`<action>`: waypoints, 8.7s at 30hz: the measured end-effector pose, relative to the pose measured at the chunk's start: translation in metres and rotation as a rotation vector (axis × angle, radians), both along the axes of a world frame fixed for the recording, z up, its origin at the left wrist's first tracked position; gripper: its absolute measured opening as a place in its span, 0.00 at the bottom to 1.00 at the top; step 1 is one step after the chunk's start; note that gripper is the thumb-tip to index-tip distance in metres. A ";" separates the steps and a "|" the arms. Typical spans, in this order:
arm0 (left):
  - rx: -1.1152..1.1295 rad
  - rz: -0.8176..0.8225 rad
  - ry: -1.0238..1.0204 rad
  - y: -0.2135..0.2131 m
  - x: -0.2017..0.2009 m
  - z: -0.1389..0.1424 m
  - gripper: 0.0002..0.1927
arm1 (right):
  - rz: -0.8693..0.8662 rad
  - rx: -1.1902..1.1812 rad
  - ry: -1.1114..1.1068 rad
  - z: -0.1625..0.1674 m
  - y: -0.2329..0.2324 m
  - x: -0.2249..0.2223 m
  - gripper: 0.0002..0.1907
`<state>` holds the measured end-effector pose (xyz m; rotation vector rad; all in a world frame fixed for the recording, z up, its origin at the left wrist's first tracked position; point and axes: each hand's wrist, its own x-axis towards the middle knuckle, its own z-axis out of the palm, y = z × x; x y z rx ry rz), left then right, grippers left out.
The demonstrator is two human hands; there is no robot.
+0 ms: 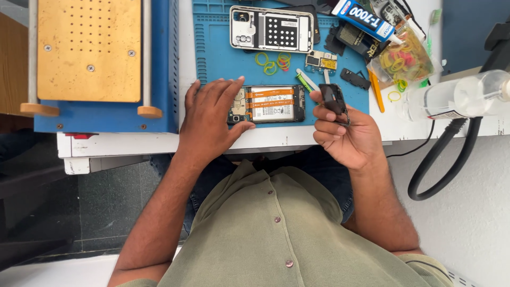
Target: The person uses a green screwdriver to remove screws from a disassembled smartphone on a blue mat. They handle the phone's back cover and internal components, then use a small brush to clean the interior. The person continues to manipulate the phone and tools throughout the clip.
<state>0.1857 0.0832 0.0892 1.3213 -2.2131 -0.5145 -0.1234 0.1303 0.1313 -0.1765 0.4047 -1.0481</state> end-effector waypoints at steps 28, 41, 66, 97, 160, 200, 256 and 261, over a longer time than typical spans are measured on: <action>0.917 0.030 1.047 0.099 -0.008 -0.025 0.11 | 0.077 -0.355 1.202 -0.044 0.063 0.071 0.12; 0.919 0.000 0.952 0.094 -0.001 -0.040 0.08 | 0.091 -0.429 1.314 -0.044 0.061 0.077 0.21; 0.218 0.063 0.376 0.074 0.036 0.013 0.19 | 0.047 -1.317 1.800 -0.003 0.029 0.078 0.36; -0.207 0.157 0.129 0.033 0.047 -0.027 0.16 | 0.260 -1.569 1.863 -0.002 -0.077 0.131 0.27; -0.016 0.164 0.117 0.034 0.023 -0.015 0.29 | 0.264 -1.363 2.023 -0.007 -0.064 0.110 0.42; 0.451 0.152 0.609 -0.011 -0.002 0.008 0.20 | -0.111 -1.651 1.988 -0.019 -0.046 0.090 0.46; 0.369 -0.381 0.710 0.005 0.026 -0.003 0.47 | 0.045 -1.443 1.957 -0.011 -0.051 0.092 0.45; 0.503 -0.356 0.833 0.005 0.026 -0.007 0.42 | 0.040 -1.457 1.919 -0.012 -0.051 0.089 0.47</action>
